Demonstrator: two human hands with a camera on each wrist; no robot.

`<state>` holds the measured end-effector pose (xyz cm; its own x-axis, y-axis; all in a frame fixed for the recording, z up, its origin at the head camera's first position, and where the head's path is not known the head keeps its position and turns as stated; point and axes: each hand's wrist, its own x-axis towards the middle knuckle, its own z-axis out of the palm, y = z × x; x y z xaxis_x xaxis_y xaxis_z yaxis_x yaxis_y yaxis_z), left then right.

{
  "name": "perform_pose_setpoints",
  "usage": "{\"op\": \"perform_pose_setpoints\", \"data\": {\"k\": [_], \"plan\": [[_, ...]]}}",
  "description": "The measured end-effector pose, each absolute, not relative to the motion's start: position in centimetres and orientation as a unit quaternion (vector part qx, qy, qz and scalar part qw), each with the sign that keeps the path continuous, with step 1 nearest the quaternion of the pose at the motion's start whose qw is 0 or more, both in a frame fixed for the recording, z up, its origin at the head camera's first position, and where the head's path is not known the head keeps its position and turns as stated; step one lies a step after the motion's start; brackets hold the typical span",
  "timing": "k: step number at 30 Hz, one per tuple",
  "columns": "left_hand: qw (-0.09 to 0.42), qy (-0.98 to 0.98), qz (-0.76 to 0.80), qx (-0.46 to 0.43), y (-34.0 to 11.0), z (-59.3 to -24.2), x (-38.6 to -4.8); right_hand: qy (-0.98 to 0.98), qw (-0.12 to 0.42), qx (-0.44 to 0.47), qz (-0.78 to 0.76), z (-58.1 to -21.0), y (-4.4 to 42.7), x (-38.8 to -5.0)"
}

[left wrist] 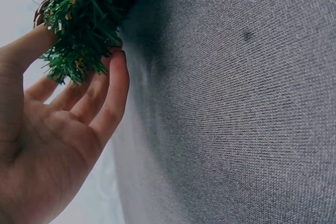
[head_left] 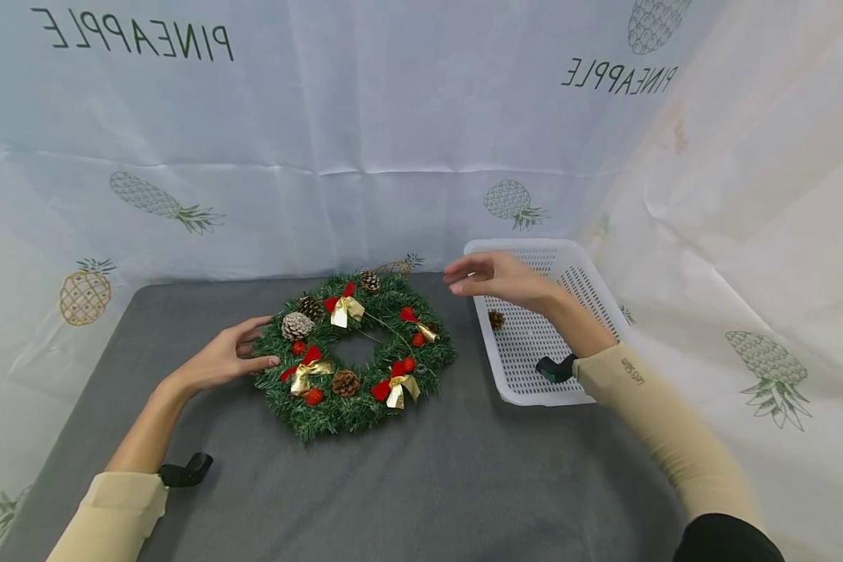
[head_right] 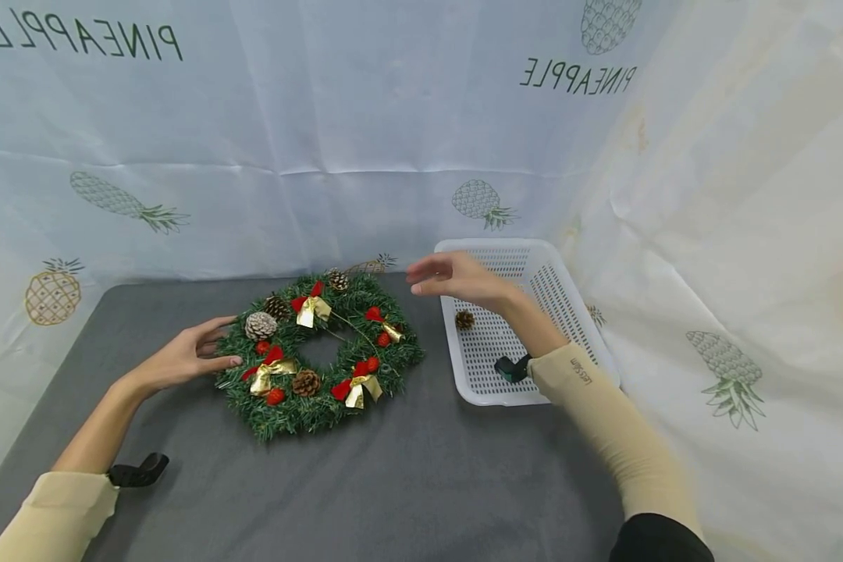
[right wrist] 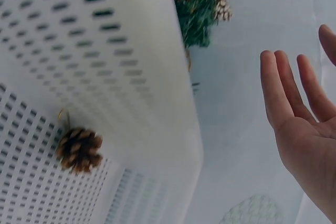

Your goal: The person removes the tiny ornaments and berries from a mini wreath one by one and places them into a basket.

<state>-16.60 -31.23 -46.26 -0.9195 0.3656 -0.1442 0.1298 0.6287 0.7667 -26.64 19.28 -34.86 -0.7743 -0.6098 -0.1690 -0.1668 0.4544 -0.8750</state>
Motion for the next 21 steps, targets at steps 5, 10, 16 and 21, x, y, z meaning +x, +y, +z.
{"op": "perform_pose_setpoints", "data": {"k": [5, 10, 16, 21], "plan": [[0.145, 0.891, 0.408, 0.136, -31.2, -46.3, -16.6, 0.81, 0.249, -0.245, -0.471, -34.8, 17.8, -26.2], [0.143, 0.891, 0.409, 0.136, -31.2, -46.4, -16.6, 0.8, 0.252, -0.259, -0.479, -35.1, 16.1, -25.7], [0.142, 0.891, 0.41, 0.136, -31.2, -46.4, -16.5, 0.774, 0.269, -0.29, -0.494, -35.7, 14.3, -25.0], [0.142, 0.891, 0.409, 0.135, -31.2, -46.3, -16.5, 0.769, 0.276, -0.307, -0.487, -36.2, 12.8, -23.9]]}}
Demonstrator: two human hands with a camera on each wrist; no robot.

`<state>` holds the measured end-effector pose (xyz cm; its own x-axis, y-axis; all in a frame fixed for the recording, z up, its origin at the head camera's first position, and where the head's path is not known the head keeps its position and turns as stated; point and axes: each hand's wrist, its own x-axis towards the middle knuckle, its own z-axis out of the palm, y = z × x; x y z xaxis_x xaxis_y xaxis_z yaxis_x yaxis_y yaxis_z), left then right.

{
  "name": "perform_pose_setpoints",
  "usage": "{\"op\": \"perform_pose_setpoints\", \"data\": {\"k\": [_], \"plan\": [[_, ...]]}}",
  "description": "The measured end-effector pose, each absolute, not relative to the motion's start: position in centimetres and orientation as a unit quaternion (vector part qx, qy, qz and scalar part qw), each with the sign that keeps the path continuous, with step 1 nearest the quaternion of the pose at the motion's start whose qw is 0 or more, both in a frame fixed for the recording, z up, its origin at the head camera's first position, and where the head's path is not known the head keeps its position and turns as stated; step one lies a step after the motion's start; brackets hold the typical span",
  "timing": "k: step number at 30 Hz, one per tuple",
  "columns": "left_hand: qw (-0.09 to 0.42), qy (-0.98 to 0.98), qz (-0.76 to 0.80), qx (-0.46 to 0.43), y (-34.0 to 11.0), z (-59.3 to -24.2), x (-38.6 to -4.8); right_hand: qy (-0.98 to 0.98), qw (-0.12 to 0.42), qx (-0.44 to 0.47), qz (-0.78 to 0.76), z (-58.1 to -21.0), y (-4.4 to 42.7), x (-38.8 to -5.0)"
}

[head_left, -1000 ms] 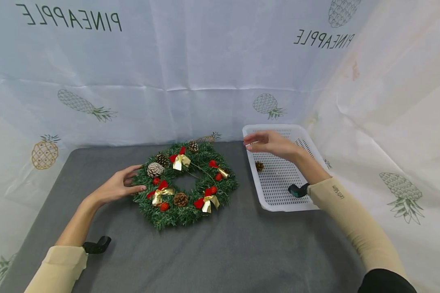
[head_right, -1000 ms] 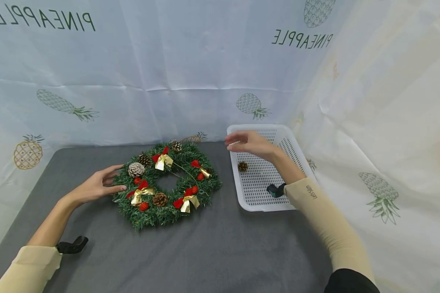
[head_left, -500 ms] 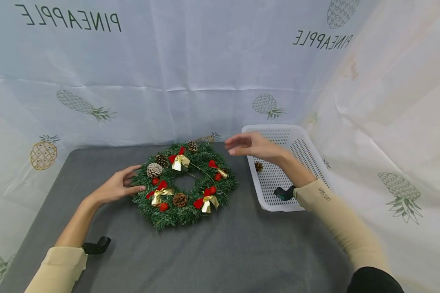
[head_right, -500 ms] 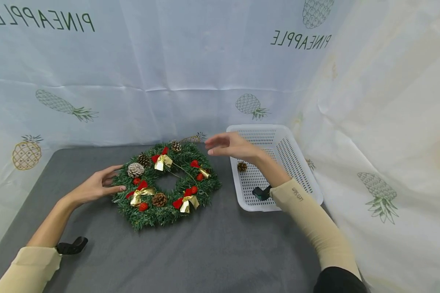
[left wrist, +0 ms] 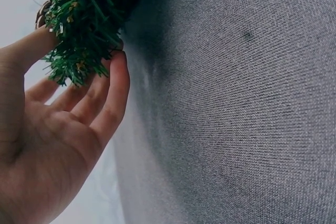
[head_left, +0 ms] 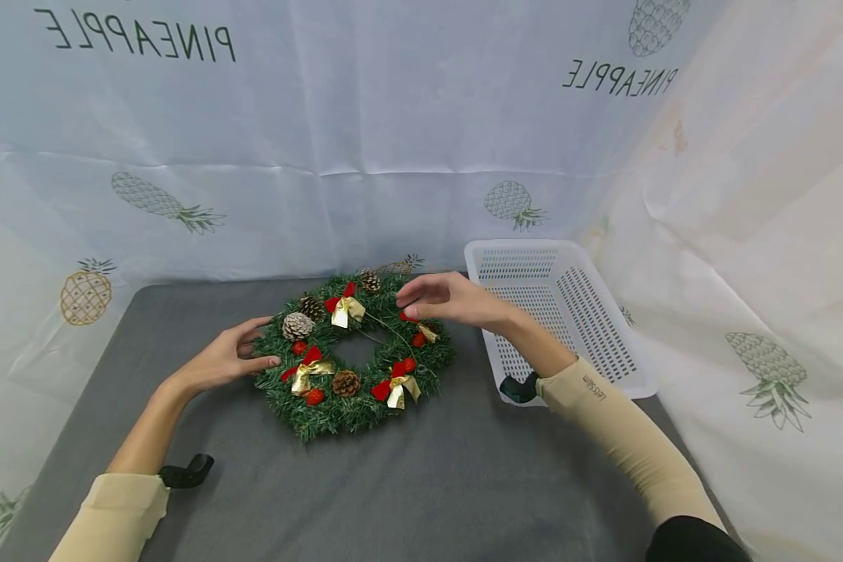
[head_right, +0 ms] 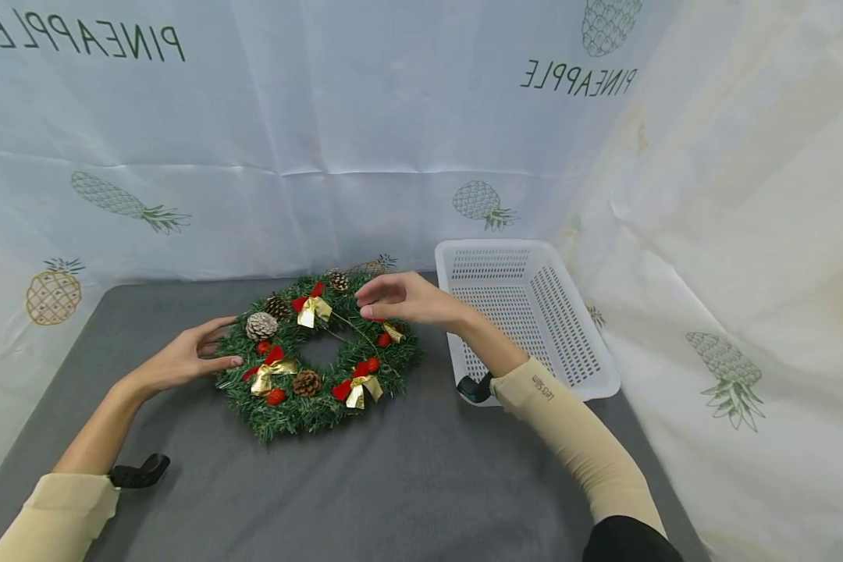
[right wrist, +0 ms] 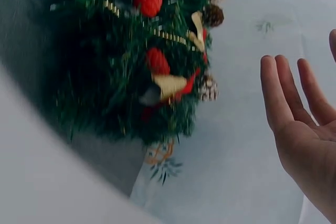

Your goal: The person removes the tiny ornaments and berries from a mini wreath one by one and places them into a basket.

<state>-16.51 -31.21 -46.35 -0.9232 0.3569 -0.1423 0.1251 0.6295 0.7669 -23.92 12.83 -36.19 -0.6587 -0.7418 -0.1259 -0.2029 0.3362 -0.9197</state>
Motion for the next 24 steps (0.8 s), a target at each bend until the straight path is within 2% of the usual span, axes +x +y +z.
{"op": "perform_pose_setpoints", "data": {"k": [12, 24], "plan": [[0.144, 0.89, 0.41, 0.137, -31.2, -46.4, -16.6, 0.758, 0.292, -0.338, -0.475, -37.8, 10.2, -22.0], [0.146, 0.89, 0.41, 0.132, -31.1, -46.4, -16.6, 0.747, 0.271, -0.369, -0.481, -39.9, 8.1, -20.0]]}}
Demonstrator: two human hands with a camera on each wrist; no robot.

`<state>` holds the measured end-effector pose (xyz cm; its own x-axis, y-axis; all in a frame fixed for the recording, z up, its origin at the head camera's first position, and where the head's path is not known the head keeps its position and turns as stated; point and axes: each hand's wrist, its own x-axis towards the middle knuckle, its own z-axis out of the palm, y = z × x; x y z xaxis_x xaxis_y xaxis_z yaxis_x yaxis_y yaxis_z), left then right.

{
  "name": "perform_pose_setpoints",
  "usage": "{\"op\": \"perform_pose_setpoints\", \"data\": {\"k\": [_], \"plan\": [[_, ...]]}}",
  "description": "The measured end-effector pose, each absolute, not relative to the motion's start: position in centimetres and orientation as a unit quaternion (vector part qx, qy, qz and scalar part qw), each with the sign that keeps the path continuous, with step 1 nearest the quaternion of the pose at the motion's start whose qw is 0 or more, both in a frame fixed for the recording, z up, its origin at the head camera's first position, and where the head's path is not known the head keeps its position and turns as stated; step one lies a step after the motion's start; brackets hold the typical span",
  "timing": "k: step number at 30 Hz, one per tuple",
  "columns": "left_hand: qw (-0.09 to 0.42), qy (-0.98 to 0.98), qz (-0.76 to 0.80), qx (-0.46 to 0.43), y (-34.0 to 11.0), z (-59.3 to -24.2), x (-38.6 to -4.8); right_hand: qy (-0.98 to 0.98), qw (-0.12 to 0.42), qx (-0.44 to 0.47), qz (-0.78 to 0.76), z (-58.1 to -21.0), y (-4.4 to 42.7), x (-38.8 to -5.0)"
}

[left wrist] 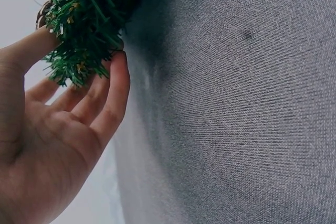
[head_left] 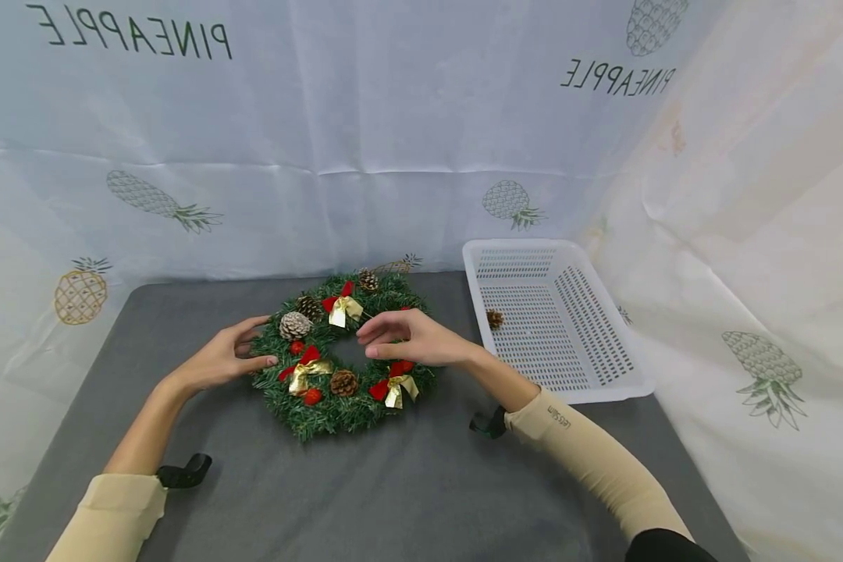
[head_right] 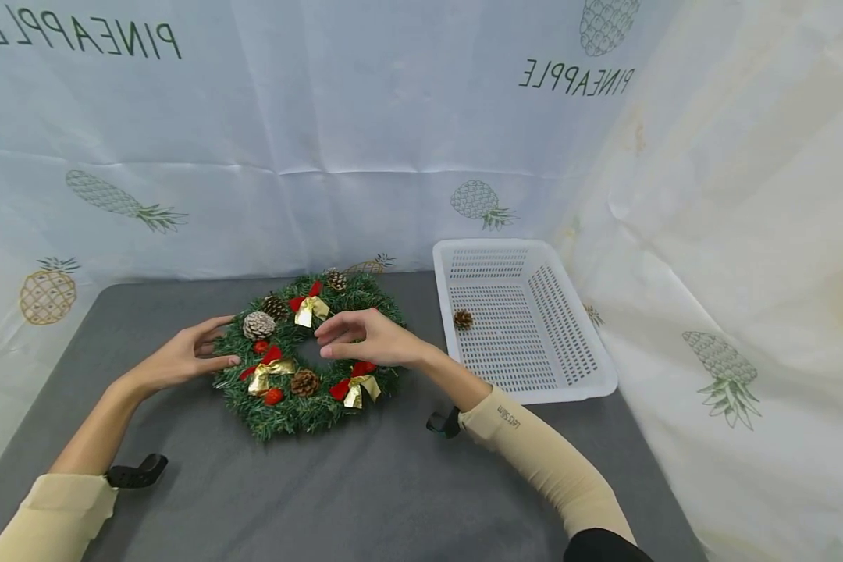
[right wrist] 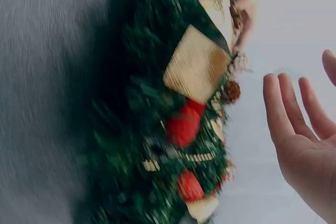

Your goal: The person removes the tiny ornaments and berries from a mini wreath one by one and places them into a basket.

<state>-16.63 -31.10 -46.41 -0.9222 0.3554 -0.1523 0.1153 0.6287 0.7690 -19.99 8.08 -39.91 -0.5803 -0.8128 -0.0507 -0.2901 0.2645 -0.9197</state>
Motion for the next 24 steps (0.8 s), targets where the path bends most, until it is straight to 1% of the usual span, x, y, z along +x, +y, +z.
{"op": "perform_pose_setpoints", "data": {"k": [6, 15, 24], "plan": [[0.147, 0.888, 0.415, 0.133, -31.2, -46.4, -16.5, 0.733, 0.278, -0.37, -0.498, -41.5, 6.8, -19.2], [0.141, 0.889, 0.414, 0.135, -31.2, -46.6, -16.4, 0.704, 0.308, -0.369, -0.523, -43.3, 5.5, -18.6], [0.139, 0.887, 0.418, 0.137, -31.2, -46.6, -16.3, 0.727, 0.285, -0.396, -0.483, -44.7, 4.7, -18.1]]}}
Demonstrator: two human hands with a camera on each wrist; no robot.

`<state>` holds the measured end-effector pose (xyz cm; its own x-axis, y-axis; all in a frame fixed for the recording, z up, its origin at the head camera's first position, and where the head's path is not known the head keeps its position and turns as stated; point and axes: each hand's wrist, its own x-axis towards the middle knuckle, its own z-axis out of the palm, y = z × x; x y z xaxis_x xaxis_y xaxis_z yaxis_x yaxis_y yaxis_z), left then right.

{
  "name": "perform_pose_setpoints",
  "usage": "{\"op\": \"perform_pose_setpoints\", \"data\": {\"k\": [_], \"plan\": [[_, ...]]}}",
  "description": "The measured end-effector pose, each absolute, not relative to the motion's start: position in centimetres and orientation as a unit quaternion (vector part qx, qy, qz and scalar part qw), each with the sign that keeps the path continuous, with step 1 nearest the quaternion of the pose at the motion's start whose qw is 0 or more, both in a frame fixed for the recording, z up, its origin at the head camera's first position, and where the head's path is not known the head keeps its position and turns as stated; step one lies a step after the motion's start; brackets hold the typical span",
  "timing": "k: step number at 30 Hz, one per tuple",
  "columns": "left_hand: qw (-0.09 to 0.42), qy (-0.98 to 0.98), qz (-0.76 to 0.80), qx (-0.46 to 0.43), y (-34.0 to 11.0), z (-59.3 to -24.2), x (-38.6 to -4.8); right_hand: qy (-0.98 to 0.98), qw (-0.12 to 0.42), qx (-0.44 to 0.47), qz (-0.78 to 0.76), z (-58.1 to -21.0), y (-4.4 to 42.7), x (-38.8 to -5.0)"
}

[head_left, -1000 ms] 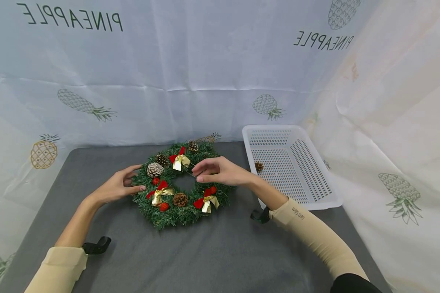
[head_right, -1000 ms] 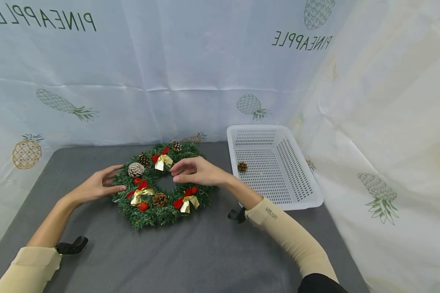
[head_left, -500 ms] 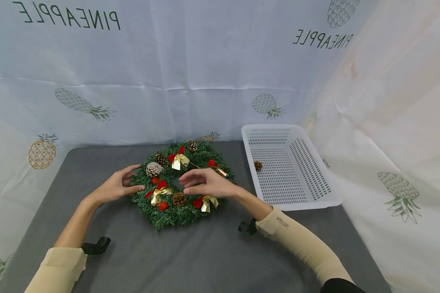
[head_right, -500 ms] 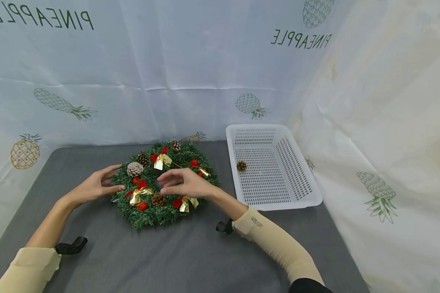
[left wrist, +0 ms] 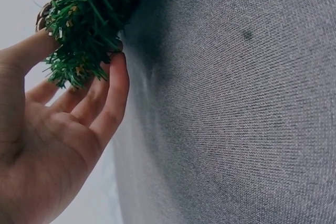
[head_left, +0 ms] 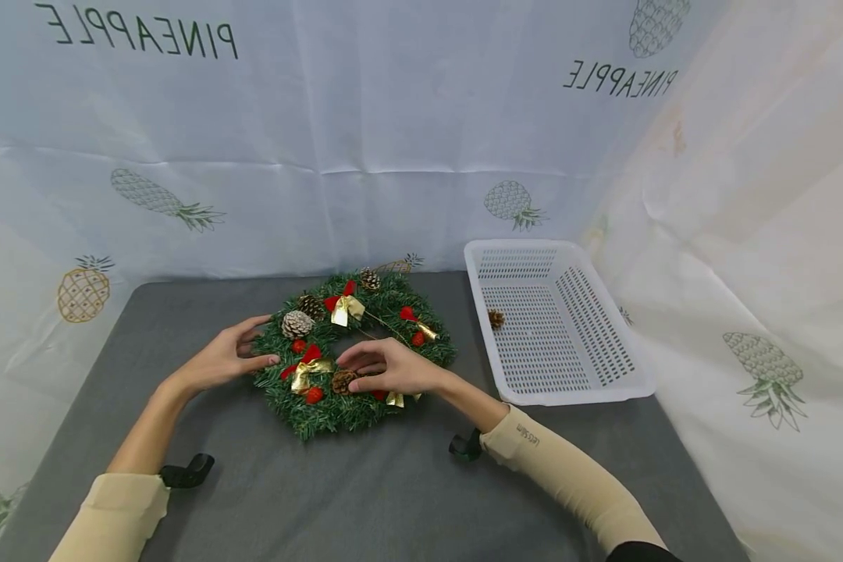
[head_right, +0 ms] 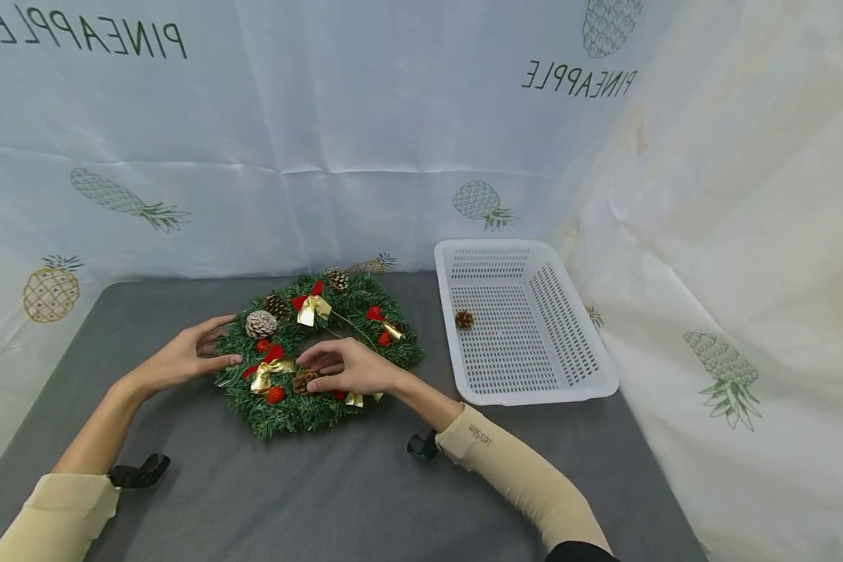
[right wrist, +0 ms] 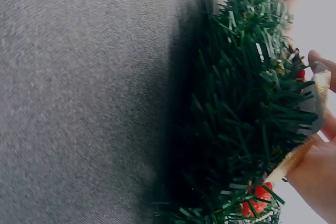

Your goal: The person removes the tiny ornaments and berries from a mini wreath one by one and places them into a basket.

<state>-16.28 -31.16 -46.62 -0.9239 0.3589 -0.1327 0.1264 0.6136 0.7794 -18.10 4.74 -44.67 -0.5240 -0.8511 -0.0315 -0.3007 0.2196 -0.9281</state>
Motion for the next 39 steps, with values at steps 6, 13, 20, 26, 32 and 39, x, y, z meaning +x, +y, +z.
{"op": "perform_pose_setpoints", "data": {"k": [6, 13, 20, 26, 32, 39], "plan": [[0.138, 0.888, 0.416, 0.138, -31.1, -46.6, -16.3, 0.741, 0.278, -0.397, -0.464, -45.5, 4.5, -18.0], [0.137, 0.888, 0.416, 0.139, -31.1, -46.5, -16.5, 0.77, 0.259, -0.388, -0.436, -45.5, 4.2, -17.3], [0.135, 0.891, 0.411, 0.14, -31.2, -46.4, -16.5, 0.784, 0.231, -0.388, -0.427, -45.2, 4.4, -17.0], [0.132, 0.889, 0.414, 0.142, -31.1, -46.4, -16.4, 0.779, 0.223, -0.386, -0.442, -44.9, 4.8, -16.9], [0.133, 0.887, 0.42, 0.14, -31.0, -46.4, -16.4, 0.777, 0.218, -0.383, -0.45, -44.1, 5.2, -16.8], [0.132, 0.885, 0.423, 0.144, -31.1, -46.8, -16.4, 0.774, 0.211, -0.374, -0.465, -42.8, 6.0, -16.6]]}}
